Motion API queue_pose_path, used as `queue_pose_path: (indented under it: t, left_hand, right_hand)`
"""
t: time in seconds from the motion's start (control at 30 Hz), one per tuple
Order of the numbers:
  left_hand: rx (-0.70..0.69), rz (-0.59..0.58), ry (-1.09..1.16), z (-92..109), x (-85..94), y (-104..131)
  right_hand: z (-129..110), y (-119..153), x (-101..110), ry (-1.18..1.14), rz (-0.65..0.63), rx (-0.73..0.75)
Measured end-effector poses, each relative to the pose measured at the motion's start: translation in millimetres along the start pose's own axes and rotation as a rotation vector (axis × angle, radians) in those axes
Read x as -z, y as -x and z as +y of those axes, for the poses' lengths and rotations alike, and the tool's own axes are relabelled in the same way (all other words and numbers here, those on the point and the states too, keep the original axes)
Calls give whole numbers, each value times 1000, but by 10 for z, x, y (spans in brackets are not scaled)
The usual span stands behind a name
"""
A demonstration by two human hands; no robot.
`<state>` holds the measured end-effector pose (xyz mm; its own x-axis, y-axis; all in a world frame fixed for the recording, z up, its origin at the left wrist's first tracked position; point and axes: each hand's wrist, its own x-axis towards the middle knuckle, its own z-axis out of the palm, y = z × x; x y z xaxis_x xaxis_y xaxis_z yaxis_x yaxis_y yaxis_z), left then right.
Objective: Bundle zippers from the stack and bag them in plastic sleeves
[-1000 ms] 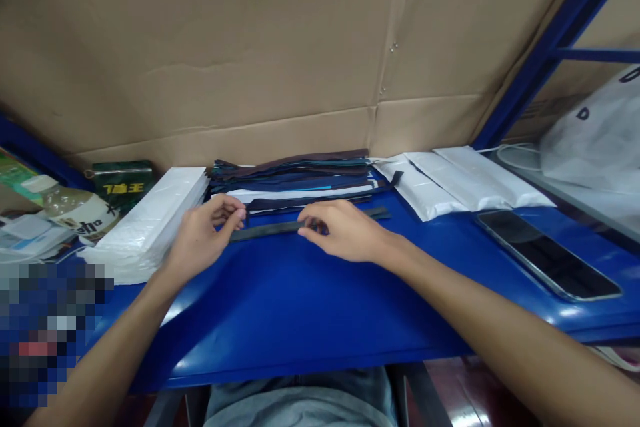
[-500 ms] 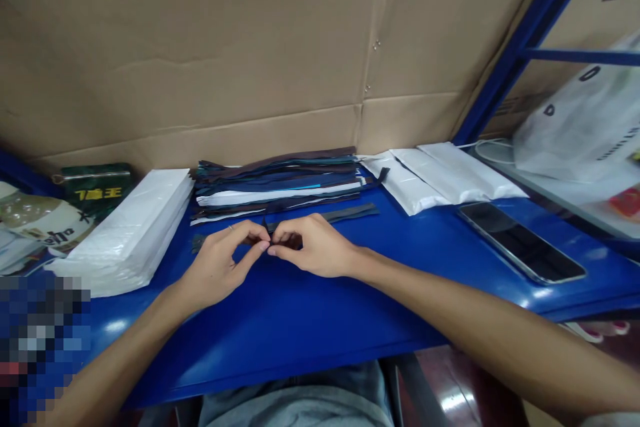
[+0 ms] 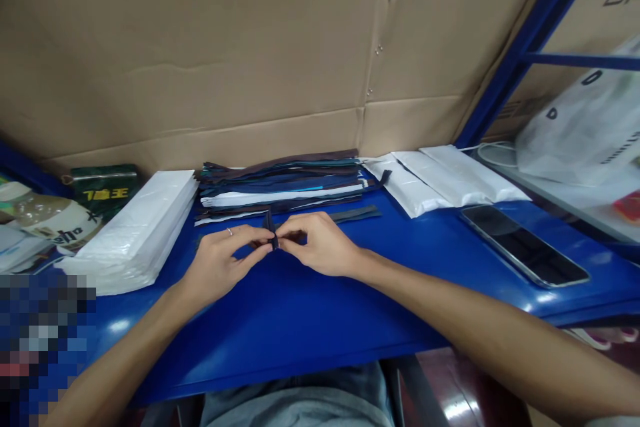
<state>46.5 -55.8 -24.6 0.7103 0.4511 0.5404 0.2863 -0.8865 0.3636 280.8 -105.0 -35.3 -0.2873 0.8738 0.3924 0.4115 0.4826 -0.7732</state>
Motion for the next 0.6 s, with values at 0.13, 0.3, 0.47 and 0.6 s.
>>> queue_pose_path:
  t: [0.13, 0.3, 0.47, 0.6]
  left_hand:
    - [-127, 95, 5, 9, -12, -9]
    - [-187, 30, 7, -26, -5, 21]
    - [-208, 24, -87, -56, 61, 41]
    - [-83, 226, -221, -154, 242, 9]
  right_hand:
    - [12, -4, -19, -13, 15, -11]
    - [-20, -6, -2, 101, -18, 119]
    - [106, -76, 206, 363, 21, 240]
    - [357, -130, 688, 625, 108, 217]
